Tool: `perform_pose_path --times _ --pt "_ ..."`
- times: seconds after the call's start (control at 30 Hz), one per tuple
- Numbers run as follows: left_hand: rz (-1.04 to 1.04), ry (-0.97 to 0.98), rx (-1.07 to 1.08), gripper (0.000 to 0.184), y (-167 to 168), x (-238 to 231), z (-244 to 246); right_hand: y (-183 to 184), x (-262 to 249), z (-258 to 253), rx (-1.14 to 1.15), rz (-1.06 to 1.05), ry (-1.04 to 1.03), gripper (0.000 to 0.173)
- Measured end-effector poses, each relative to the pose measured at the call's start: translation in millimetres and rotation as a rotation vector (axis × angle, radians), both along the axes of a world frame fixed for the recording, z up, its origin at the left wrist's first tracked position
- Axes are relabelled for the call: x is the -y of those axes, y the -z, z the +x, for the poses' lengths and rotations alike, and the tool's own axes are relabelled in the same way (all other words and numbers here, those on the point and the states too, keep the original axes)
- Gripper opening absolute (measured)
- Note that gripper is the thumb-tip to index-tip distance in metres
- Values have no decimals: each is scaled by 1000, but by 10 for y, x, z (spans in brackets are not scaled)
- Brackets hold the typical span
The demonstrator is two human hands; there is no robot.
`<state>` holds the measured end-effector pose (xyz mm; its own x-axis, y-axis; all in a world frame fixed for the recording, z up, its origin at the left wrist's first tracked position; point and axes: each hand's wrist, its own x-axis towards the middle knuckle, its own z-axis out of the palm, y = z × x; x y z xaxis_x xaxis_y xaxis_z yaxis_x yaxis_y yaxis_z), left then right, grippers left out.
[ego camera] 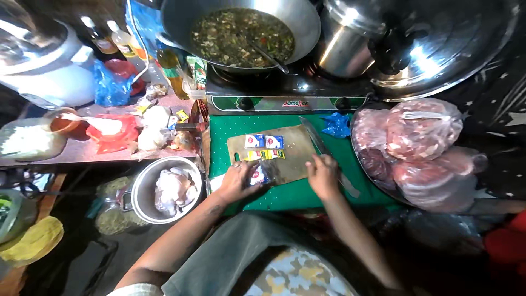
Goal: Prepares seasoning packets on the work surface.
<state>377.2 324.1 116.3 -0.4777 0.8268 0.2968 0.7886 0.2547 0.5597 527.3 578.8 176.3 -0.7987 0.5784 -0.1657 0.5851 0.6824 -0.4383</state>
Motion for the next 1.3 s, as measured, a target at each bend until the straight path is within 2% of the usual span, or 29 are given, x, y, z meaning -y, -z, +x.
perform_pose_path --times 0.07,0.13,0.2,0.27,0.37,0.5,0.63,0.73,0.83,0.93,1.03,1.17,1.3 --pt "0 11 -30 69 -4 -13 28 -59 379 -143 -92 -396 -54 48" --pt "11 28 -92 67 -9 -16 55 -1 648 -272 -91 -686 -52 41" --pt "7 40 -164 65 -20 -8 89 70 789 -375 -50 -815 29 32" --pt "-16 26 -184 66 -43 14 116 129 849 -434 -57 -848 105 27" --pt "-83 -37 -74 69 -159 20 157 204 929 -418 -176 -755 100 24" --pt "-277 -135 182 66 -569 -71 171 161 1044 -356 -340 -431 -74 24" --pt "-390 -109 304 43 -967 -85 32 44 1106 -287 -437 -269 -232 24" --pt "-384 -80 244 32 -1104 -36 -62 -79 1195 -263 -498 -198 -294 21" --pt "-478 -114 53 31 -1295 -32 53 -125 1247 -278 -559 -85 -365 18" --pt "-478 -122 -67 32 -1394 7 170 -161 1295 -276 -584 12 -426 18" --pt "-396 -21 -19 33 -1475 135 143 -257 1370 -232 -566 -52 -481 22" --pt "-280 102 113 31 -1525 330 90 -437 1432 -202 -533 -382 -490 26" --pt "-169 85 114 20 -1573 454 183 -492 1465 -255 -707 -348 -537 23"
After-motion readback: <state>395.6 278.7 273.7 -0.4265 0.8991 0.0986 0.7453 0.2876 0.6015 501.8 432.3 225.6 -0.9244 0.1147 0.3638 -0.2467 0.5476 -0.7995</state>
